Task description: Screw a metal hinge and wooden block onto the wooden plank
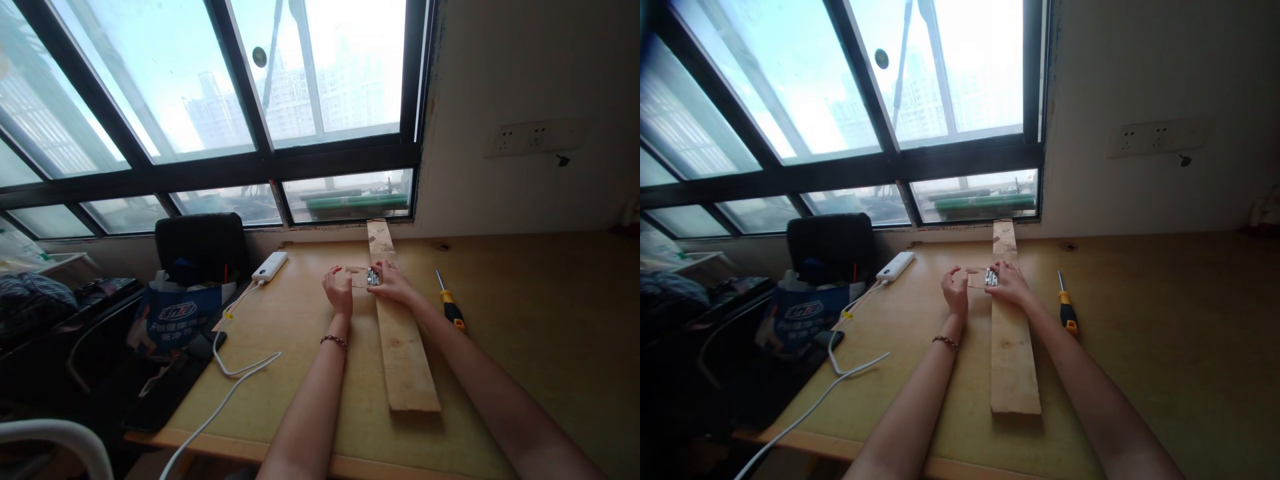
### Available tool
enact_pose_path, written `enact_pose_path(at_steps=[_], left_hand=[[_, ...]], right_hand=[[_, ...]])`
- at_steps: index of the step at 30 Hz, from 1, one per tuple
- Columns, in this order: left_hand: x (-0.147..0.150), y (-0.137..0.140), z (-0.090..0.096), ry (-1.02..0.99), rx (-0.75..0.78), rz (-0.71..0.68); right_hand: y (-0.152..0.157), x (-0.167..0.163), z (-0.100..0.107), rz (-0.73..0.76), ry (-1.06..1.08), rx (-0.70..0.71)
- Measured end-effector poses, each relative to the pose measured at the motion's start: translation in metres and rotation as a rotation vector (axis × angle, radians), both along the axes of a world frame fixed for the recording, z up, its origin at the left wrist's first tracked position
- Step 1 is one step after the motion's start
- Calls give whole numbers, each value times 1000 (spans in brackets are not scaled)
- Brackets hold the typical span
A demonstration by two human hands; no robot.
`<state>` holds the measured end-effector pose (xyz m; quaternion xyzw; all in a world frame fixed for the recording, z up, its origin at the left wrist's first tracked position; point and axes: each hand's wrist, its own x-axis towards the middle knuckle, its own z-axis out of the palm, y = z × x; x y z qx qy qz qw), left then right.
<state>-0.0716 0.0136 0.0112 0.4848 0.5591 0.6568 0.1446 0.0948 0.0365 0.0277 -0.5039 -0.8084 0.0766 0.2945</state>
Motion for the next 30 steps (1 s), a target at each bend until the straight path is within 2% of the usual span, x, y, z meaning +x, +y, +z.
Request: enact_pose_path(at_steps=[3, 6, 9, 14, 30], left_hand=[[11, -14, 4, 308, -12, 27], [20, -21, 5, 425, -110, 43], [23, -22, 5, 489, -142, 63], [22, -21, 6, 522, -148, 82], [22, -20, 4, 502, -89, -9]], right_hand=[[-1, -1, 0, -5, 18, 4], [-2, -2, 1, -7, 35, 9], [-4, -2, 2, -7, 31, 12], [-3, -3, 1, -1, 7, 27], [0, -2, -3, -6, 8, 19]])
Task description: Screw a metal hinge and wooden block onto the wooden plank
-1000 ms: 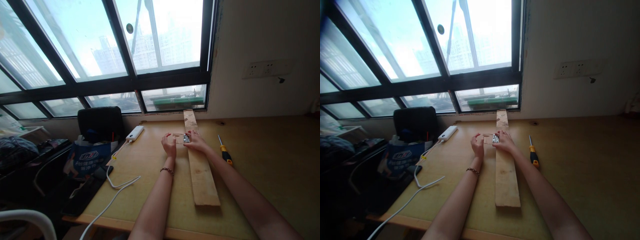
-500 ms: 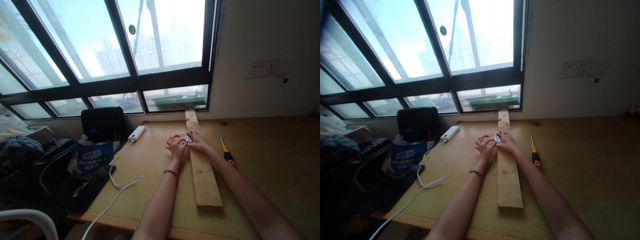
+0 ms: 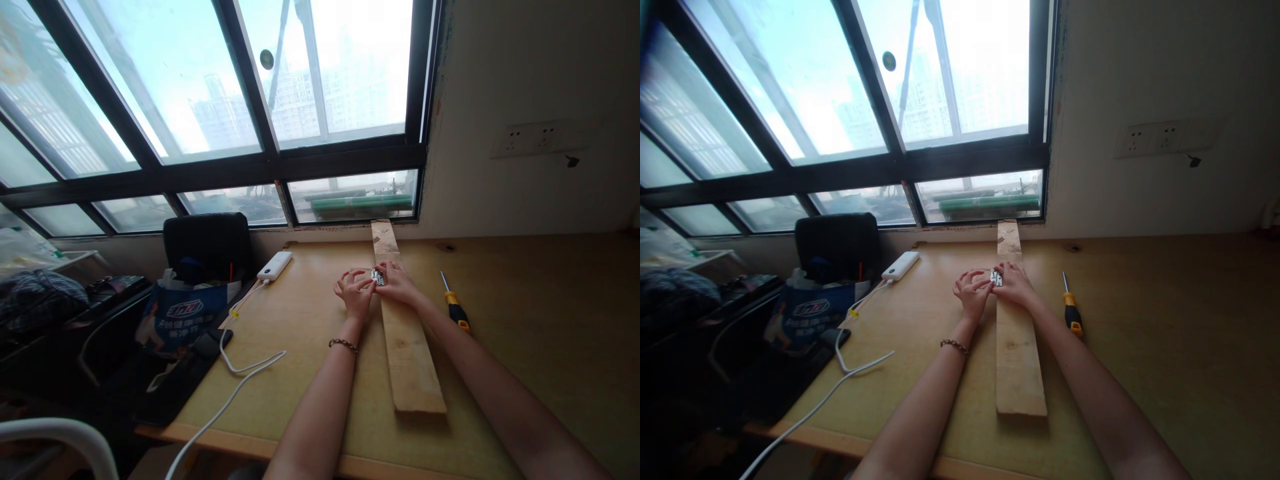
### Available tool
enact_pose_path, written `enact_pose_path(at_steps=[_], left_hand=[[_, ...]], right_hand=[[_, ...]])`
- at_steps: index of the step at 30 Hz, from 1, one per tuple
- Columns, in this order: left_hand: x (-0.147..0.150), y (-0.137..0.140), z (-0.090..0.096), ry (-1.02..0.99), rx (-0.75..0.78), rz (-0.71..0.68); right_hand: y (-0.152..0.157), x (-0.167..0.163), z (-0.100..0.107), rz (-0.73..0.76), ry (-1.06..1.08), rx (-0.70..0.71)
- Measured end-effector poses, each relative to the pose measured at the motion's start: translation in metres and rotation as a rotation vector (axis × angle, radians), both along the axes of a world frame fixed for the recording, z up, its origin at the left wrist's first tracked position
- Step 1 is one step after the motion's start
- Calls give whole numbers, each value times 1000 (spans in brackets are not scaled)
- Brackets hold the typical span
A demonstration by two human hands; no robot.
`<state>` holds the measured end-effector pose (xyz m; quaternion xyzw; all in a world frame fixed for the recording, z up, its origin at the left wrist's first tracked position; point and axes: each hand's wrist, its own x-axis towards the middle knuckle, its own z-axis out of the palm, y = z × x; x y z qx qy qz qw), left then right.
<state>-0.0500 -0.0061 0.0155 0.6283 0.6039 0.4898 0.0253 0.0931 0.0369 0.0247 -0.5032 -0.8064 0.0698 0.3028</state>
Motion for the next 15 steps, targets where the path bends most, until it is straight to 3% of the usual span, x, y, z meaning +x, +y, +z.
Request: enact_pose_path(at_steps=[9, 15], left_hand=[[-1, 1, 1, -74, 10, -72], [-1, 12, -6, -294, -5, -92]], right_hand=[[-2, 0, 1, 12, -7, 2], [-2, -1, 0, -4, 13, 3]])
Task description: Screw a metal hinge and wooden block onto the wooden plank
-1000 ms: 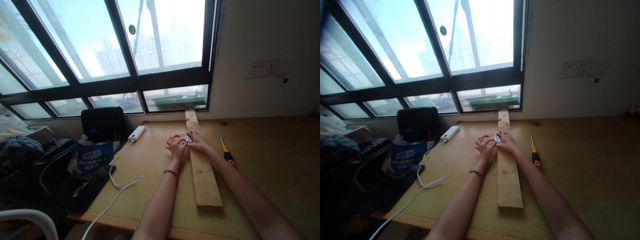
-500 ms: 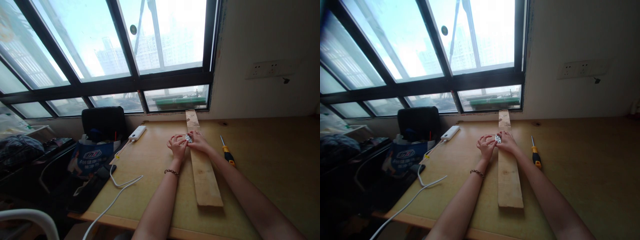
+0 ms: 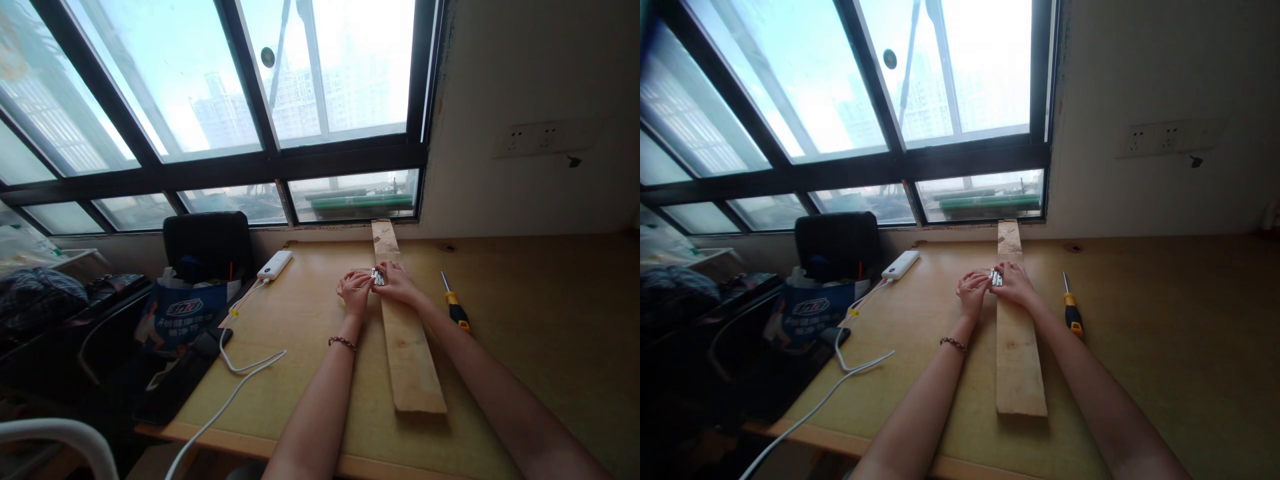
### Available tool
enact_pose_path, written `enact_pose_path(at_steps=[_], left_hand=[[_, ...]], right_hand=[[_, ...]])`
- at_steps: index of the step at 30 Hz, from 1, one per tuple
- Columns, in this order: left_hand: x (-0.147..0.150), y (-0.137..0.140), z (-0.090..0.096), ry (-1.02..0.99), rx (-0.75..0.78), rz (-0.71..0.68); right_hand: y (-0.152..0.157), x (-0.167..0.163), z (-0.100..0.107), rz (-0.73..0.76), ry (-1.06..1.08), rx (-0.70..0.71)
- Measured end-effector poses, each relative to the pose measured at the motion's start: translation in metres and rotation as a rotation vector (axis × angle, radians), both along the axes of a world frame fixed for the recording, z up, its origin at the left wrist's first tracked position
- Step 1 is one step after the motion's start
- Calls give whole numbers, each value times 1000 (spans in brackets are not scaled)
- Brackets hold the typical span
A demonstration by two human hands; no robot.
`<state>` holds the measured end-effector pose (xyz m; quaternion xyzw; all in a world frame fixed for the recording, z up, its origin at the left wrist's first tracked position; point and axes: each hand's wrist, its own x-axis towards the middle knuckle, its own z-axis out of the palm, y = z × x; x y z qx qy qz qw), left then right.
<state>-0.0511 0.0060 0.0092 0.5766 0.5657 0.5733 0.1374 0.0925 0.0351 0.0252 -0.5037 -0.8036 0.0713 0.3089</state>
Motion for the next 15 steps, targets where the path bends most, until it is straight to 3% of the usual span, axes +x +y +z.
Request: enact_pose_path(at_steps=[5, 12, 15], left_hand=[[0, 4, -3, -30, -18, 1], [2, -7, 8, 68, 1, -8], [4, -8, 10, 16, 9, 5]], right_hand=[[2, 0, -1, 5, 1, -8], [-1, 0, 2, 5, -1, -6], [-1, 0, 2, 12, -10, -13]])
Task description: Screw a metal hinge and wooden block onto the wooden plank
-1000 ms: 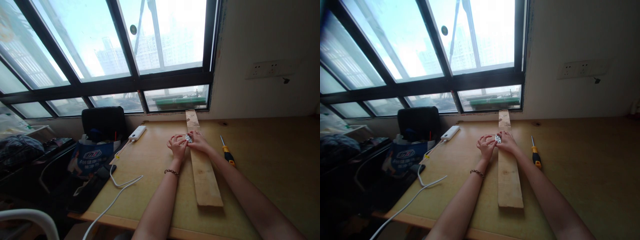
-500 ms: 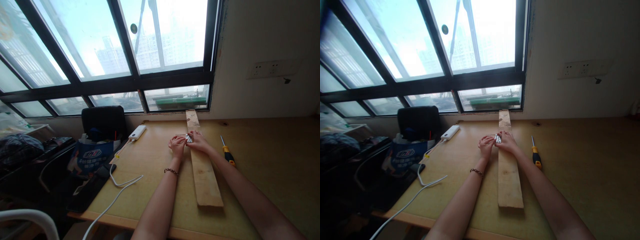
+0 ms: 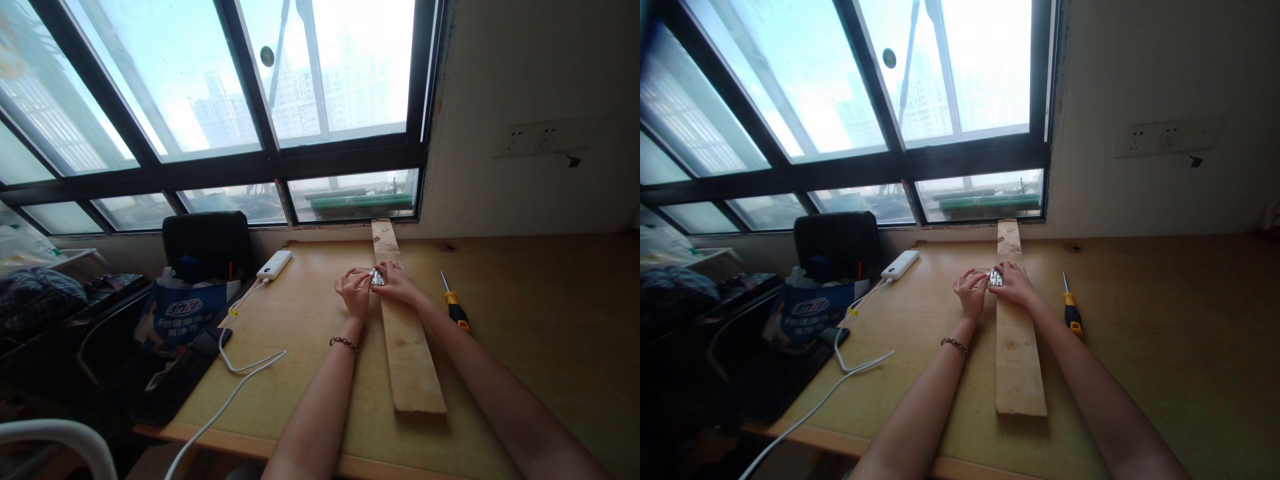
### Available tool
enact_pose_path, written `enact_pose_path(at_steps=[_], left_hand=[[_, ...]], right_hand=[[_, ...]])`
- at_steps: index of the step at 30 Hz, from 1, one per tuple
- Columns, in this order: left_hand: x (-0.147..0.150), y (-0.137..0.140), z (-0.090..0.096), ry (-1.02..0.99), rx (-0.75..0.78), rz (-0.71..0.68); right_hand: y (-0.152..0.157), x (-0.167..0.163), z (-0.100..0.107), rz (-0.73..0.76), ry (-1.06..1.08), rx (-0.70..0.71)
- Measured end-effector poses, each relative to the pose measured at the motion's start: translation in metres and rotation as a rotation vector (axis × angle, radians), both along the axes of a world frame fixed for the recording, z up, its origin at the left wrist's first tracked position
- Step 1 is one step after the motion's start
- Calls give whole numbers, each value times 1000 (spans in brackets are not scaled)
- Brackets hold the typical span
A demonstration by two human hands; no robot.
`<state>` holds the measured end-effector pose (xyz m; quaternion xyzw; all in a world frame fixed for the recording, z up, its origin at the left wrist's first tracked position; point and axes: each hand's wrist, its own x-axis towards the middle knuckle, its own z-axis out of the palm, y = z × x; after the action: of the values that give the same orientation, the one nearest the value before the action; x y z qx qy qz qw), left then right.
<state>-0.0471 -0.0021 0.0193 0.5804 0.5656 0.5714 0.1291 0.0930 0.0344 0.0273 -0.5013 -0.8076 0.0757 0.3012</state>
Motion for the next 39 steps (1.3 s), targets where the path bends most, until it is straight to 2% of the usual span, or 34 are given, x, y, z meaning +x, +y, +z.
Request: enact_pose_path(at_steps=[3, 5, 9, 13, 16, 18, 21, 24, 27, 29, 31, 33, 35, 39], left_hand=[[-3, 10, -5, -241, -37, 20], [-10, 21, -12, -516, -68, 53], [-30, 45, -27, -1073, -11, 140], [-42, 60, -35, -1358, -13, -23], [-42, 63, -35, -1428, -75, -191], [-41, 62, -33, -1438, -115, -240], [-42, 58, -29, -1441, -154, -236], [-45, 52, -19, -1352, -145, -154], [-45, 46, 3, -1053, -51, -54], [-40, 42, 21, -857, 25, -82], [-31, 39, 35, -715, 28, -124], [-18, 37, 39, -504, -59, -133], [-7, 34, 33, -270, -212, -105], [4, 30, 18, -51, -432, -32]], right_hand=[[1, 0, 0, -6, -14, -4], [1, 0, 0, -16, -14, -5], [1, 1, 0, -15, -21, -15], [0, 1, 1, -9, -18, -15], [0, 1, 1, -14, -12, -8], [1, 1, 1, -11, -18, -3], [2, 1, -1, -8, -22, 1], [3, 1, -2, -8, -25, 6], [4, 1, -4, -6, -26, 3], [4, 1, -4, -15, -20, 1], [4, 1, -5, -19, -29, 1], [4, 1, -4, -11, -52, 3], [4, 2, -4, 0, -66, 9], [3, 1, -2, 16, -63, 18]])
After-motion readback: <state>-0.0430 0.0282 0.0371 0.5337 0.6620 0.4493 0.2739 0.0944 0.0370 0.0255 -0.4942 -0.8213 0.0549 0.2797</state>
